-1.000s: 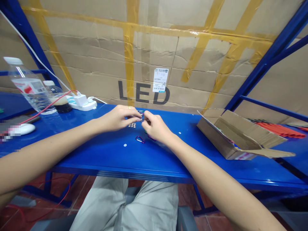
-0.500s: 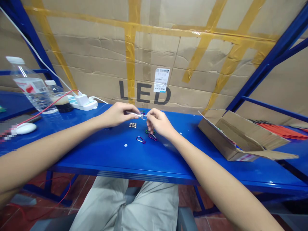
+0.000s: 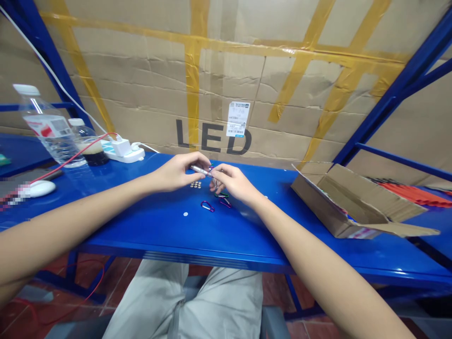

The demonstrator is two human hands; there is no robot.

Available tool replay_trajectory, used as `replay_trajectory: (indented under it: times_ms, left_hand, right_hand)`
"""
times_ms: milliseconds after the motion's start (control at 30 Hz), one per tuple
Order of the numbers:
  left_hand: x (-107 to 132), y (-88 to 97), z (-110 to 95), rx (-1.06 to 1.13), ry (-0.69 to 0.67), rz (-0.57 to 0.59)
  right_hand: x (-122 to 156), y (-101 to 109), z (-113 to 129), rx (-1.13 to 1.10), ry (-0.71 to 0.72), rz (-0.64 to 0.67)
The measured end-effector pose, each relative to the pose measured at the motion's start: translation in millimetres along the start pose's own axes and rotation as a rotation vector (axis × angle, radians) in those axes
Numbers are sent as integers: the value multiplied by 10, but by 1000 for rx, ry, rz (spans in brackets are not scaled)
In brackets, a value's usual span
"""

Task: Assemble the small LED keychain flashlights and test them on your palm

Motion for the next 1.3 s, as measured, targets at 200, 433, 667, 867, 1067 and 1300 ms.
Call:
replay_trajectory:
  times_ms: [200, 433, 667, 867, 1067, 1300]
  left_hand:
    - [25, -85, -18, 0, -42, -39]
    - [36, -152, -72, -10, -68, -47]
    - [-4, -61, 153, 409, 113, -106]
    - [2, -59, 474, 991, 357, -79]
    - [32, -65, 576, 1123, 416, -34]
    - [28, -48, 572, 1041, 383, -5]
  right_hand:
    - [-7, 27, 44, 112, 83, -15]
    - [-11, -90, -85, -176, -21, 93]
    - [44, -140, 4, -253, -66, 112]
    - [82, -164, 24, -21, -79, 104]
    - [55, -58, 104, 337, 57, 4]
    - [39, 34, 129, 555, 151, -66]
Point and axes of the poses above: each hand's wrist, its own x-axis away from the middle knuckle, its own y-axis out of the back of the hand, z = x × y, the point moved 7 cm from there along -x, towards the middle knuckle, and after that the axes turned 4 degrees about x, right-handed, at the moved point
